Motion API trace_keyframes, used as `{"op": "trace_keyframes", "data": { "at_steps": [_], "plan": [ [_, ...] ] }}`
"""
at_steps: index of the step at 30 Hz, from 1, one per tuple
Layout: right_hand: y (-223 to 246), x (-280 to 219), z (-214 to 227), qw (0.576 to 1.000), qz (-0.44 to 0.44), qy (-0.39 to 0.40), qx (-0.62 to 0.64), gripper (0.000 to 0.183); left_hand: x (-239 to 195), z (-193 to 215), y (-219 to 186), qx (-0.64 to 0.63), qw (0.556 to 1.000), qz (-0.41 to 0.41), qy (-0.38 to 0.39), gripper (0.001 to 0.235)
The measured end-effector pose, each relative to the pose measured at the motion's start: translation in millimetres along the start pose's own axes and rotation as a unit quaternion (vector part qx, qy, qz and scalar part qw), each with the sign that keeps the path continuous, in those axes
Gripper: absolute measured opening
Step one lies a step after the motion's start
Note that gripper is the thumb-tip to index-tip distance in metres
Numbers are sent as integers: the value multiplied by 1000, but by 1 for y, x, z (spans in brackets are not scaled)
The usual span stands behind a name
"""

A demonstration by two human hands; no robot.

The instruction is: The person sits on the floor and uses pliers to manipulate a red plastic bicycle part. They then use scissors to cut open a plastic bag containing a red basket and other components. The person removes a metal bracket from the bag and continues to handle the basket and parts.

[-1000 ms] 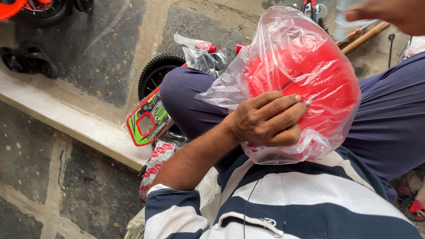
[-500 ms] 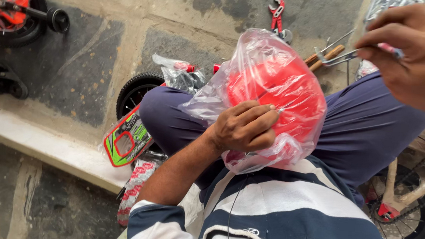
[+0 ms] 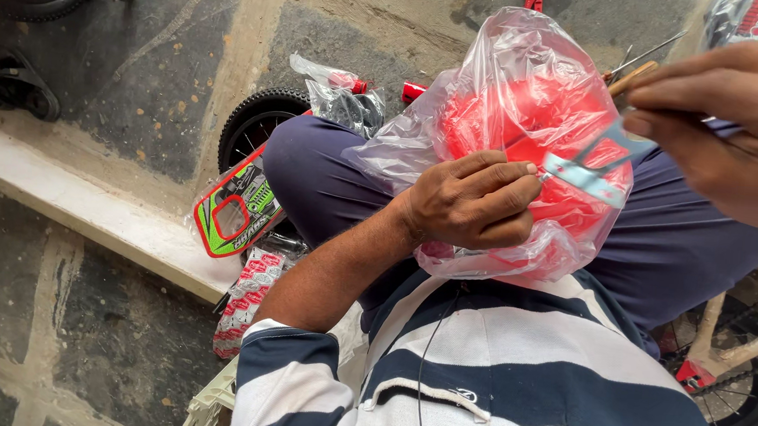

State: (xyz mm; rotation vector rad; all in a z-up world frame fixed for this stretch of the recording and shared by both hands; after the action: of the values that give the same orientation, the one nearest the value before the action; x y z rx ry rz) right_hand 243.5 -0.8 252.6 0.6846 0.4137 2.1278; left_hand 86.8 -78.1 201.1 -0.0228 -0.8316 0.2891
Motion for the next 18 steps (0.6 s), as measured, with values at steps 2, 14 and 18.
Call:
{"op": "trace_keyframes", "data": {
  "at_steps": [2, 14, 18],
  "plan": [
    [16, 15, 1, 1000, 8, -9, -21, 12, 2, -1, -1, 5, 1000, -5, 3, 22],
    [46, 28, -6, 995, 51, -49, -75, 11, 5, 1, -5, 21, 1000, -13, 11, 20],
    [49, 22, -7, 993, 66, -67, -71, 10, 1, -2, -6, 11, 1000, -20, 21, 20]
  ]
}}
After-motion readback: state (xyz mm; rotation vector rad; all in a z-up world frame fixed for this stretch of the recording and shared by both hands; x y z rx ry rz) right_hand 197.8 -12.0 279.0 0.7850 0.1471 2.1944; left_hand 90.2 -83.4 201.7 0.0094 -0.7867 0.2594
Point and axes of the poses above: each hand's wrist, its own x-axis towards the middle knuckle, its own z-axis out of the back of the hand, y = z × x, the point moved 10 cm from there along x, towards the middle knuckle, and after that the axes turned 2 degrees about z, right-handed, at the moved point
